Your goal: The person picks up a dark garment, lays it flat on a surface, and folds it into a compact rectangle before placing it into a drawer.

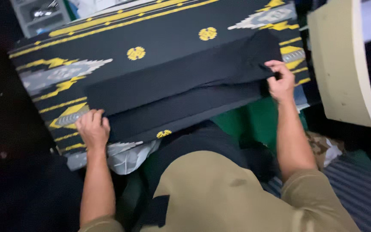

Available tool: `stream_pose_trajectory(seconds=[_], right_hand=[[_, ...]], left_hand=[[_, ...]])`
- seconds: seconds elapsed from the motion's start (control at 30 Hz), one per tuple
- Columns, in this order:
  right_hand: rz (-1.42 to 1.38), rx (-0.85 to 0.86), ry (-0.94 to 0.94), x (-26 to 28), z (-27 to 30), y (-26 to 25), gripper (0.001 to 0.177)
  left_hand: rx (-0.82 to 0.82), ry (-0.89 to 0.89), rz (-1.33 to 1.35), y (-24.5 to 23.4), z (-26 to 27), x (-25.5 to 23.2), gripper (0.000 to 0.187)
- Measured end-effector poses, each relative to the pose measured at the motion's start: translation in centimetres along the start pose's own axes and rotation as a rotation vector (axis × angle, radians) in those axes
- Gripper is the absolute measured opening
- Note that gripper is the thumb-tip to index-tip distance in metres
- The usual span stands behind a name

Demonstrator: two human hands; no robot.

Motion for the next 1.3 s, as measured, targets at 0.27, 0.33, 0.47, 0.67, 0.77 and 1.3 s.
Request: stream_pose_trajectory(seconds=[0.27,0.33,0.47,0.67,0.77,1.3], right_hand=[[-0.125,-0.097,0.077,2.1,2.1,-1.2,0.012],[-0.017,-0.033,0.046,3.1,2.5,-0.8,0.010],[0.237,0.170,-0.073,4.5,3.1,-0.1,0.020],[0.084,-0.181,0.091,-3.5,0.7,-4.5,0.006],[0.004,-0.215,0.203,-8.9,-3.8,-4.1,0.019],[-0.047,-0.288,0.601,-16.4,-9.2,-4.0,0.025]], left_hand=[[-0.043,-0.073,0.001,-0.3,1.1,0.7,0.022],[-0.029,-0.128,0.021,-0.3,1.8,1.1,0.020],[0.060,-0.012,-0.013,0.1,1.5,-1.0,0.026],[0.068,-0.071,0.057,-0.5,0.1,-0.9,0.035],[0.090,-0.098,0.179,0.8,-2.5,0.5,0.044],[0.590,-0.319,0.007,6.7,-6.6,0.6,0.096]])
Point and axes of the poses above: each hand's wrist, its own z-axis away from the middle knuckle, its own y-axis out of the palm, x = y × z, the point moved 8 cm from there along -z, towards the middle knuckle, and after that the axes turned 1 degree about x, right-handed, at the moved point
